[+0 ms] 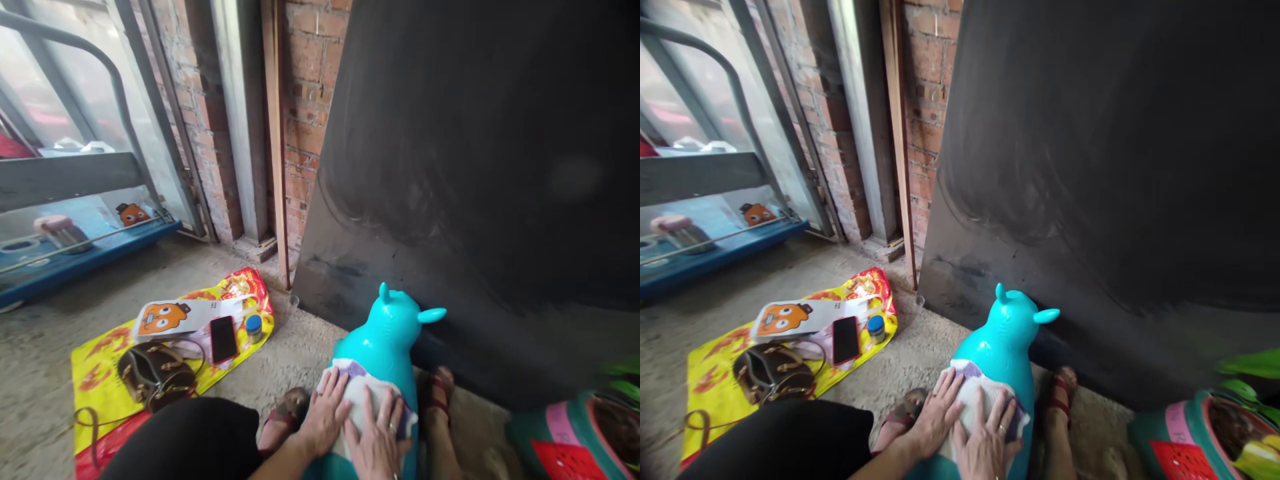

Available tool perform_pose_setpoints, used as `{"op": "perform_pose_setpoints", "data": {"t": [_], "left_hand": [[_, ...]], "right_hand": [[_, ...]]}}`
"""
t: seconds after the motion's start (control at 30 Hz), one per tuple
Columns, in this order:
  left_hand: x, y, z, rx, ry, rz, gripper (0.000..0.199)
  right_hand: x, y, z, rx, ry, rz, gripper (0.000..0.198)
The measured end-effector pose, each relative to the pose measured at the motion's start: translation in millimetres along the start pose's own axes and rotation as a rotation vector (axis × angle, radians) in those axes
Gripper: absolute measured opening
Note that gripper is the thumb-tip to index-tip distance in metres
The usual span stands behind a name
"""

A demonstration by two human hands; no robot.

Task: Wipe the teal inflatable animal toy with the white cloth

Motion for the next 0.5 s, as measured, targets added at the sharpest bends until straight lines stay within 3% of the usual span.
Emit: {"op": "perform_pose_setpoints", "data": {"t": [0.17,0.27,0.4,0.5], "left_hand": [[-2,-10,60,0.042,-0.018,-0.027,0.062],[1,-13,68,0.073,-0.016,-0.018,0.061],[6,-11,35,0.085,-0.040,-0.008,0.067],[2,0,-3,0.077,-0.048,0.020,0.067]], "right_hand": [[-8,-1,64,-0.089,0.019,-0.024,0.058],[-10,-6,76,-0.110,0.032,-0.017,0.058],[-7,-4,44,-0.142,-0.009,-0.007,0.052],[-1,7,-6,-0.034,-0.080,-0.040,0.051]]}}
Point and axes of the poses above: each hand's wrist, its own z-axis towards the middle knuckle, its own y-axis out of the palm, x = y × z, the point moved 5 cm from there along z, towards the middle knuckle, and after that the axes turned 6 degrees about z, right-handed, at the moved point
